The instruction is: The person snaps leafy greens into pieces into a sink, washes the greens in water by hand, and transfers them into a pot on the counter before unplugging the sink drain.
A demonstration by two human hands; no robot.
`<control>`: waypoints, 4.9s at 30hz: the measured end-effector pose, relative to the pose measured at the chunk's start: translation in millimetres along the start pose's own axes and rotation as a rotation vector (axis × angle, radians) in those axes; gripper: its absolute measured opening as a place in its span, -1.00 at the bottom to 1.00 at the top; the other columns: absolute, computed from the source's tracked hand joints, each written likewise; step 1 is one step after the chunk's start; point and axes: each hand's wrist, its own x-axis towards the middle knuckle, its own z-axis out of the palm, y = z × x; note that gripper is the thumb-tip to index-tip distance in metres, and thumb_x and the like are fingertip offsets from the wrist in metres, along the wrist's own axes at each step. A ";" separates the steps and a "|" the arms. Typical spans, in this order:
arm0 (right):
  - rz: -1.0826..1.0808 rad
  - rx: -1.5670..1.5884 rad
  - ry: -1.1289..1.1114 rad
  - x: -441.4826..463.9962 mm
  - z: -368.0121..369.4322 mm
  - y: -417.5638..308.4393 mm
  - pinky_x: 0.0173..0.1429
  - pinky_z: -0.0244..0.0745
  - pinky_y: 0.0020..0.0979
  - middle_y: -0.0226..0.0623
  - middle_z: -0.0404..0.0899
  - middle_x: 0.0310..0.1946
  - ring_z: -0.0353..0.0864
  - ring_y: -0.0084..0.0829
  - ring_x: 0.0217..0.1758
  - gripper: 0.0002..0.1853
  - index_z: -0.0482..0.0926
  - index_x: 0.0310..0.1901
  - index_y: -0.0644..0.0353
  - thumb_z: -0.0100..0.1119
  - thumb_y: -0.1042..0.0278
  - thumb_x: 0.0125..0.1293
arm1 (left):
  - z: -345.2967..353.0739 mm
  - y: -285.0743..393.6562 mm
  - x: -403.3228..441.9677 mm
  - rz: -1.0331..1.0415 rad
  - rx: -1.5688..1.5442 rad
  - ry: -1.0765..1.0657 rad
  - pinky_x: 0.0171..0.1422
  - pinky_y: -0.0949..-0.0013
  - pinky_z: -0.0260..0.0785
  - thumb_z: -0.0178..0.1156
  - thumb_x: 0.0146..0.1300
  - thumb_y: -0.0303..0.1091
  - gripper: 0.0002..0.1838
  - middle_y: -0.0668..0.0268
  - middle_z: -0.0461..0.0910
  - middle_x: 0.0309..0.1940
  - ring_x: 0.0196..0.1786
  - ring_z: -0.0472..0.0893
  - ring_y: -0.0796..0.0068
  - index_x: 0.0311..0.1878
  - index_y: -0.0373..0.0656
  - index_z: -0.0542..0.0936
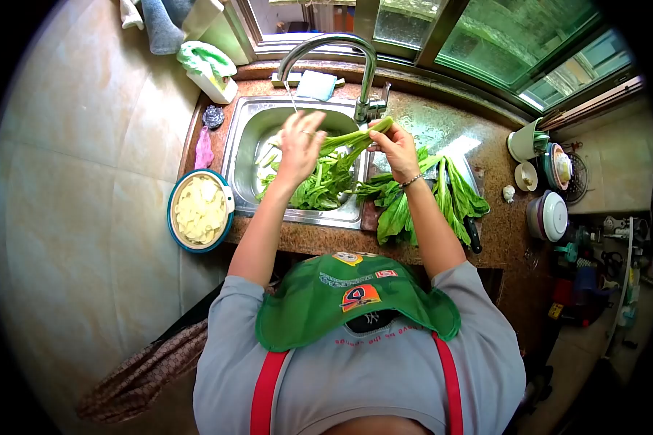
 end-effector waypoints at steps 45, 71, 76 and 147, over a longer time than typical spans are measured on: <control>0.038 -0.011 -0.242 2.3 21.9 7.0 -0.24 0.52 -0.57 -0.47 0.59 -0.20 0.52 -0.68 -0.23 -0.67 0.47 0.11 0.21 0.15 0.31 0.37 | -0.2 28.5 15.9 0.048 -0.354 -0.331 0.00 0.27 0.42 0.05 0.38 -0.31 -0.69 0.02 0.60 -0.13 -0.09 0.62 0.15 0.08 -0.28 0.50; 0.130 -0.305 -0.007 -3.7 45.6 50.6 -0.55 0.10 -0.54 -0.63 0.39 -0.62 0.21 -0.75 -0.58 -0.69 0.59 -0.47 0.22 0.11 0.20 0.35 | -6.6 34.3 12.4 -0.009 -0.331 0.018 -0.12 0.43 0.41 0.27 0.21 -0.40 -0.76 0.29 0.62 -0.31 -0.25 0.58 0.45 -0.07 -0.25 0.59; 0.397 -0.122 0.159 -3.9 44.7 47.4 -0.53 0.19 -0.52 -0.52 0.45 -0.60 0.29 -0.69 -0.58 -0.67 0.58 -0.50 0.23 0.17 0.16 0.31 | -11.4 53.7 11.9 0.474 -0.223 0.145 -0.12 0.37 0.45 0.30 0.12 -0.52 -0.82 0.17 0.58 -0.23 -0.25 0.60 0.32 -0.18 -0.24 0.60; -0.058 0.052 0.258 -44.2 97.6 49.6 -0.28 0.42 -0.63 -0.36 0.63 -0.30 0.53 -0.68 -0.35 -0.73 0.62 -0.11 0.39 0.33 0.40 0.22 | 34.1 -60.0 -36.8 -1.136 -1.069 0.199 0.01 0.23 0.36 -0.07 0.44 0.05 -0.48 0.08 0.53 -0.06 -0.04 0.53 0.31 0.13 -0.27 0.38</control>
